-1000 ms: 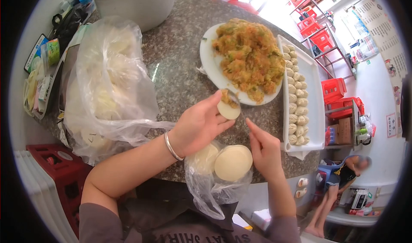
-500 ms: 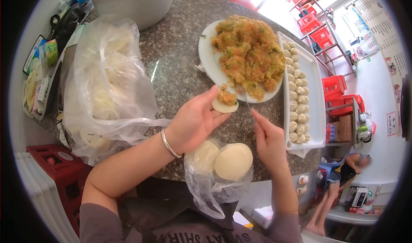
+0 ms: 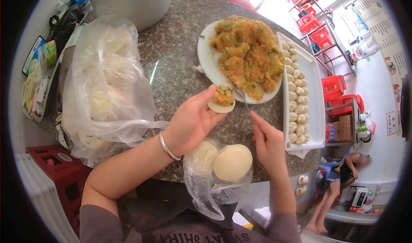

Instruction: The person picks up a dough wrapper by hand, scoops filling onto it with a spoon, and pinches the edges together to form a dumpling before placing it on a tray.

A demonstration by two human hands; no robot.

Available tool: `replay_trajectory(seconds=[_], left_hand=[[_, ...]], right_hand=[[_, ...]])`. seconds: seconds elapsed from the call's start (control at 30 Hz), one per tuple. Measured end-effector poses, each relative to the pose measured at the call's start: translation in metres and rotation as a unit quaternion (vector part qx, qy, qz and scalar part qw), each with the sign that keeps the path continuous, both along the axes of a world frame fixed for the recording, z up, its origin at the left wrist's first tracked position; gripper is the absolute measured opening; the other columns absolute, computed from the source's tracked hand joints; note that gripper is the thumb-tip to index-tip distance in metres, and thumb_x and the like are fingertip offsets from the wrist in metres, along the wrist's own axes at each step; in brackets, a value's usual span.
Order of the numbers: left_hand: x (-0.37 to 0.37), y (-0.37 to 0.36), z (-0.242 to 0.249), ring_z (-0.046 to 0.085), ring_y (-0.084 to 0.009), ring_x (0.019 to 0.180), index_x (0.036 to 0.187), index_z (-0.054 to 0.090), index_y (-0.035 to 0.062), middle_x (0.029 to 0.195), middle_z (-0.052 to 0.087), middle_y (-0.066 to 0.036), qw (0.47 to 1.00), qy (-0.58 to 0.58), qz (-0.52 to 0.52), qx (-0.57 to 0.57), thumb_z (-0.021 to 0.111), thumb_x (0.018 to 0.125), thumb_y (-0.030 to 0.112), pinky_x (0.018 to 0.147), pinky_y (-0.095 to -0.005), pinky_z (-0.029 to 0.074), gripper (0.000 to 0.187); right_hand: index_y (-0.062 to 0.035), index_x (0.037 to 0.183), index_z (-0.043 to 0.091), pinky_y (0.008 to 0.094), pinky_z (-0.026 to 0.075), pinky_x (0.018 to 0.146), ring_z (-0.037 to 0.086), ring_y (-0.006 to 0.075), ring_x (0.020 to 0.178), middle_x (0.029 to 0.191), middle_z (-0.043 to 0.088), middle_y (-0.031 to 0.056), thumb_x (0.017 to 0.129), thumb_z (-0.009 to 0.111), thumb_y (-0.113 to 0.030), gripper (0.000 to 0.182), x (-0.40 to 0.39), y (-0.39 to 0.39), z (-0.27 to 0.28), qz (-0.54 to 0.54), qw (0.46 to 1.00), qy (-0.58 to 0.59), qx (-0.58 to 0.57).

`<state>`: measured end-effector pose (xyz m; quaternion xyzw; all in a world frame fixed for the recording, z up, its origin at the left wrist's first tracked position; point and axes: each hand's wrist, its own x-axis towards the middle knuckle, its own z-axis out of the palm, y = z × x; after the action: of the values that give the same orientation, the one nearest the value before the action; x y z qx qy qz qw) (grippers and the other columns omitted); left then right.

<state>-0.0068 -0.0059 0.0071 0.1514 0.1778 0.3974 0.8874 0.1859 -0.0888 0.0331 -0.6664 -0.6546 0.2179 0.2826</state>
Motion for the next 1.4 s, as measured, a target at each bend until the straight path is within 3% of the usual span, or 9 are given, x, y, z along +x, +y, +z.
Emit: replay_trajectory(seconds=[0.07,0.13,0.43,0.53,0.8,0.97,1.17,1.27,1.4], left_hand=[[0.0,0.0,0.001,0.048,-0.0205,0.122,0.132,0.04,-0.0003,0.131,0.05,-0.01,1.0,0.013,0.005,-0.014,0.035,0.101,0.029,0.106,-0.0357,0.036,0.043],[0.0,0.001,0.0,0.048,-0.0205,0.122,0.132,0.04,0.0003,0.131,0.05,-0.01,1.0,0.01,0.007,-0.007,0.036,0.101,0.029,0.106,-0.0356,0.037,0.043],[-0.001,-0.001,0.003,0.048,-0.0209,0.122,0.132,0.041,0.0008,0.132,0.049,-0.01,1.0,0.009,0.004,-0.004,0.037,0.1,0.031,0.106,-0.0357,0.037,0.044],[0.0,0.0,0.006,0.048,-0.0212,0.122,0.132,0.04,0.0005,0.132,0.049,-0.01,1.0,0.005,0.009,-0.006,0.037,0.1,0.031,0.106,-0.036,0.037,0.044],[0.0,-0.001,0.005,0.048,-0.0215,0.122,0.131,0.041,0.0001,0.131,0.049,-0.011,1.0,0.003,0.014,-0.001,0.038,0.1,0.032,0.105,-0.0362,0.038,0.044],[-0.001,0.0,0.003,0.054,-0.0221,0.115,0.128,0.043,-0.0004,0.124,0.054,-0.012,0.998,0.064,0.026,-0.011,0.038,0.1,0.033,0.101,-0.0357,0.043,0.044],[-0.006,0.002,0.006,0.058,-0.0218,0.11,0.126,0.044,-0.0006,0.121,0.056,-0.012,0.995,0.088,0.039,-0.014,0.037,0.1,0.035,0.094,-0.0352,0.048,0.045],[-0.005,0.003,0.01,0.058,-0.0225,0.109,0.126,0.044,-0.0009,0.122,0.055,-0.013,0.997,0.069,0.043,0.002,0.036,0.1,0.036,0.094,-0.035,0.049,0.046],[-0.007,0.004,0.01,0.057,-0.0236,0.11,0.128,0.043,-0.0012,0.123,0.055,-0.013,0.996,0.083,0.016,0.019,0.035,0.1,0.038,0.095,-0.0349,0.048,0.048]], right_hand=[[0.0003,0.118,0.059,0.0291,0.047,0.059,0.059,0.0206,0.059,0.073,0.061,0.0177,0.087,0.054,0.0,0.031,-0.003,0.003,0.0,-0.009,1.0,-0.019,0.019],[0.0008,0.118,0.059,0.0288,0.046,0.059,0.058,0.0186,0.058,0.071,0.06,0.0176,0.088,0.052,0.0,0.03,-0.008,-0.002,0.005,-0.004,0.999,0.041,-0.008],[0.0004,0.117,0.06,0.0287,0.046,0.058,0.058,0.0185,0.059,0.072,0.061,0.0156,0.087,0.053,0.0,0.031,-0.009,0.005,0.008,-0.005,1.0,-0.003,-0.025],[0.0002,0.117,0.06,0.0278,0.045,0.057,0.057,0.0177,0.058,0.072,0.061,0.0151,0.087,0.054,0.0,0.031,-0.01,0.0,0.005,0.049,0.999,0.002,0.015],[-0.0004,0.117,0.06,0.0271,0.045,0.057,0.055,0.0154,0.057,0.072,0.061,0.0145,0.087,0.054,0.0,0.031,-0.007,-0.003,0.001,0.029,0.999,0.027,0.003],[-0.0005,0.116,0.061,0.0267,0.046,0.058,0.057,0.0152,0.059,0.075,0.063,0.0149,0.086,0.055,0.0,0.03,-0.007,-0.001,0.008,0.009,0.999,0.042,-0.022],[-0.0022,0.115,0.063,0.0274,0.047,0.058,0.058,0.0182,0.059,0.076,0.064,0.0141,0.084,0.058,0.001,0.032,-0.007,-0.001,0.009,0.083,0.996,0.001,0.034],[-0.0038,0.115,0.063,0.0273,0.047,0.056,0.057,0.0186,0.056,0.073,0.063,0.0125,0.082,0.059,0.001,0.034,-0.006,0.0,0.013,0.06,0.997,0.025,0.044],[-0.0074,0.115,0.064,0.0274,0.045,0.052,0.055,0.0177,0.052,0.066,0.058,0.0097,0.08,0.061,0.002,0.036,-0.005,0.001,0.011,0.087,0.995,-0.031,0.045]])
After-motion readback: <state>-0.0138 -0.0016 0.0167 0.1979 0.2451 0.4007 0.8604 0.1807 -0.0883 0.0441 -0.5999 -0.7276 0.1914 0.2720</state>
